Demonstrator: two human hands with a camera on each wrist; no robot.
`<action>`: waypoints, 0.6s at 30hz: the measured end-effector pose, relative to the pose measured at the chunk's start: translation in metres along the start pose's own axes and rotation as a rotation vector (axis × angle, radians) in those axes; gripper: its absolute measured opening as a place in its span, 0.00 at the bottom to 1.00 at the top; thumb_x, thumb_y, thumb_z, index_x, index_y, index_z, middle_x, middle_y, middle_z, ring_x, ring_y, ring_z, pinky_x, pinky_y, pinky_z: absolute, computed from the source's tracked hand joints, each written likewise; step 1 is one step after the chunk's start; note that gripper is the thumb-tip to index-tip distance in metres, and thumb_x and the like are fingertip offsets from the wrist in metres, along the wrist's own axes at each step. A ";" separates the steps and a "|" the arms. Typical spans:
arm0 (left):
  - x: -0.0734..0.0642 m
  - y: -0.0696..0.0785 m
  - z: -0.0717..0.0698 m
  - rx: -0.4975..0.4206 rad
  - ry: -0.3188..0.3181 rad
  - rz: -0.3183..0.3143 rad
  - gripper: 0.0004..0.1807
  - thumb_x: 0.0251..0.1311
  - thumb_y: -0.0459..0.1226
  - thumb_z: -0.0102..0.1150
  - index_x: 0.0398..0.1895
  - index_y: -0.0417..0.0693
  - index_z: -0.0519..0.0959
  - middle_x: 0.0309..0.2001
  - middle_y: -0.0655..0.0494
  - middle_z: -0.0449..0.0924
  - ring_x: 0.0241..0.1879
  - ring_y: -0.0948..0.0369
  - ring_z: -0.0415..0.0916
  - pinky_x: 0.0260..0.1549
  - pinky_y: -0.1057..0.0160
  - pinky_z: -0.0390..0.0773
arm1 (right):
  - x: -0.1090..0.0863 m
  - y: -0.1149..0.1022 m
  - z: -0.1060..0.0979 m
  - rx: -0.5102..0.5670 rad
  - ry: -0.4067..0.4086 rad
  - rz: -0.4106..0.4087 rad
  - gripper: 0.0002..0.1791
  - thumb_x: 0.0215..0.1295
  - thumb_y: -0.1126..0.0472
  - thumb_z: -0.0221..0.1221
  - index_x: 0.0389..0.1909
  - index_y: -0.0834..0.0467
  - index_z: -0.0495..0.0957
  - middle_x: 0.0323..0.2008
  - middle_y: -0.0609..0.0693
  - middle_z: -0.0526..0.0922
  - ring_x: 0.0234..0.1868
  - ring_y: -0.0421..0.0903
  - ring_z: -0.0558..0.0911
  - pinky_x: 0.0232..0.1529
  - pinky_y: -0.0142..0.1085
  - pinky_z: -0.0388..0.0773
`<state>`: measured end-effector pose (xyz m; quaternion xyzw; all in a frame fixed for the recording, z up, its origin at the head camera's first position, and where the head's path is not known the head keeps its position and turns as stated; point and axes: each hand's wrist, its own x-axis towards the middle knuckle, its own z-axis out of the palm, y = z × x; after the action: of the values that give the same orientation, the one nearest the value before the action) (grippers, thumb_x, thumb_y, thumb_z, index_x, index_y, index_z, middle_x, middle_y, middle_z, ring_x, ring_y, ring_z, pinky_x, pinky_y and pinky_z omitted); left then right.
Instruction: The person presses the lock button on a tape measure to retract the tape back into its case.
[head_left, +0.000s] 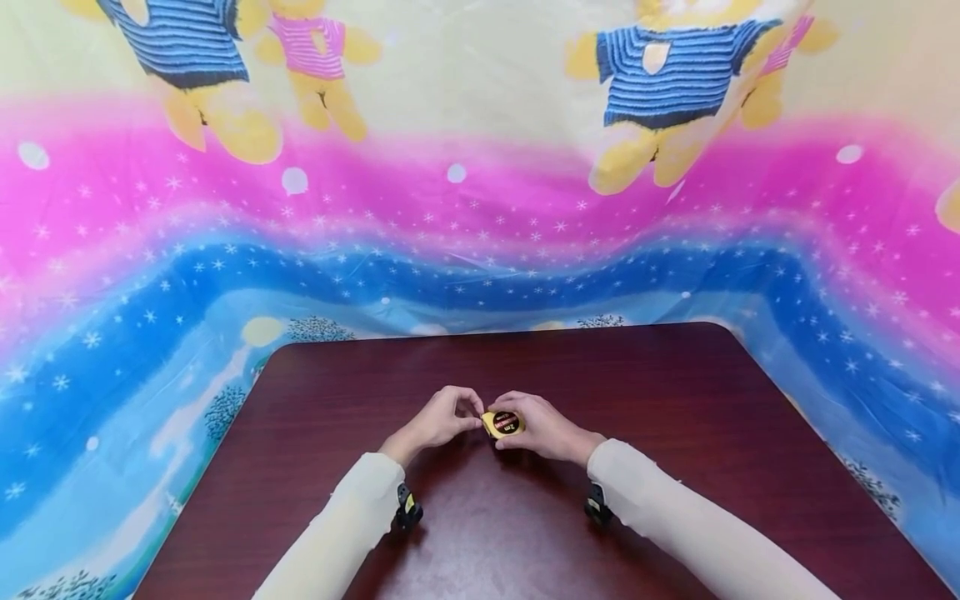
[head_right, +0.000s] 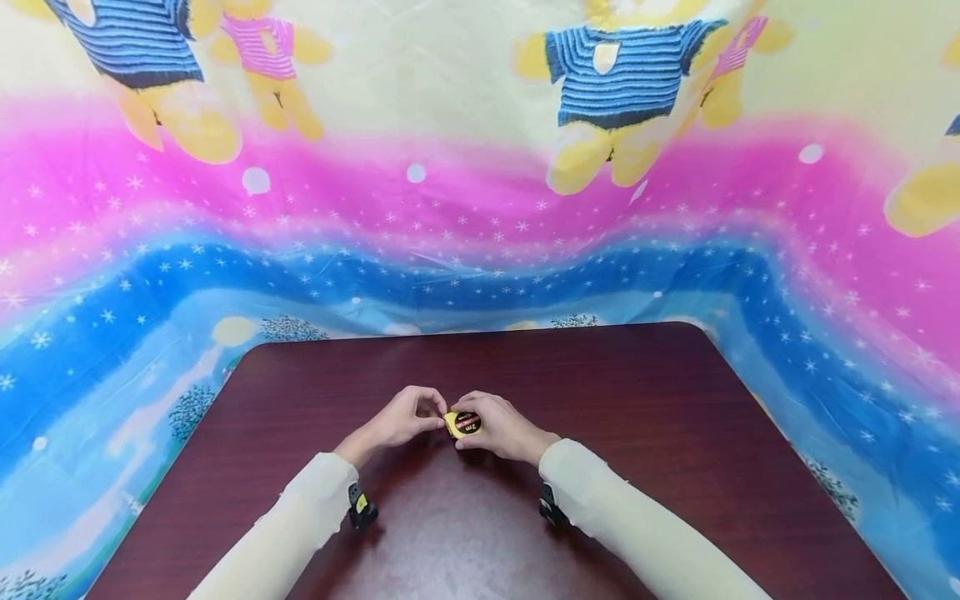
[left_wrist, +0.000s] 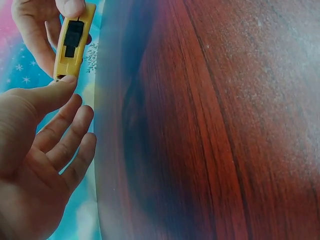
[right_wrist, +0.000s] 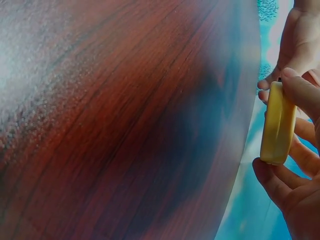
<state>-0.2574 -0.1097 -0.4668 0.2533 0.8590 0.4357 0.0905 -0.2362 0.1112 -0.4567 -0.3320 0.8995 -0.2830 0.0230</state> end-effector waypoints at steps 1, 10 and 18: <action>0.000 0.001 0.000 0.000 0.000 0.000 0.06 0.59 0.26 0.67 0.34 0.42 0.80 0.37 0.49 0.85 0.35 0.62 0.82 0.35 0.69 0.78 | 0.000 0.000 0.000 -0.002 0.000 -0.002 0.29 0.56 0.57 0.74 0.59 0.61 0.81 0.57 0.54 0.83 0.56 0.47 0.82 0.59 0.44 0.78; -0.001 0.001 0.002 -0.005 -0.005 -0.001 0.06 0.60 0.25 0.66 0.34 0.42 0.80 0.37 0.48 0.85 0.34 0.60 0.83 0.33 0.69 0.78 | 0.000 -0.001 0.000 0.010 0.004 -0.002 0.29 0.55 0.57 0.75 0.58 0.62 0.81 0.56 0.54 0.83 0.56 0.48 0.82 0.58 0.45 0.79; -0.003 0.000 0.003 0.028 -0.003 -0.009 0.04 0.62 0.28 0.66 0.36 0.44 0.81 0.37 0.52 0.85 0.34 0.66 0.80 0.36 0.69 0.78 | -0.002 0.000 0.000 0.034 -0.020 0.036 0.29 0.57 0.56 0.74 0.59 0.60 0.81 0.57 0.53 0.82 0.56 0.47 0.81 0.58 0.44 0.79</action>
<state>-0.2540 -0.1090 -0.4687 0.2515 0.8658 0.4230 0.0903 -0.2341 0.1125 -0.4567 -0.3181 0.9001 -0.2946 0.0430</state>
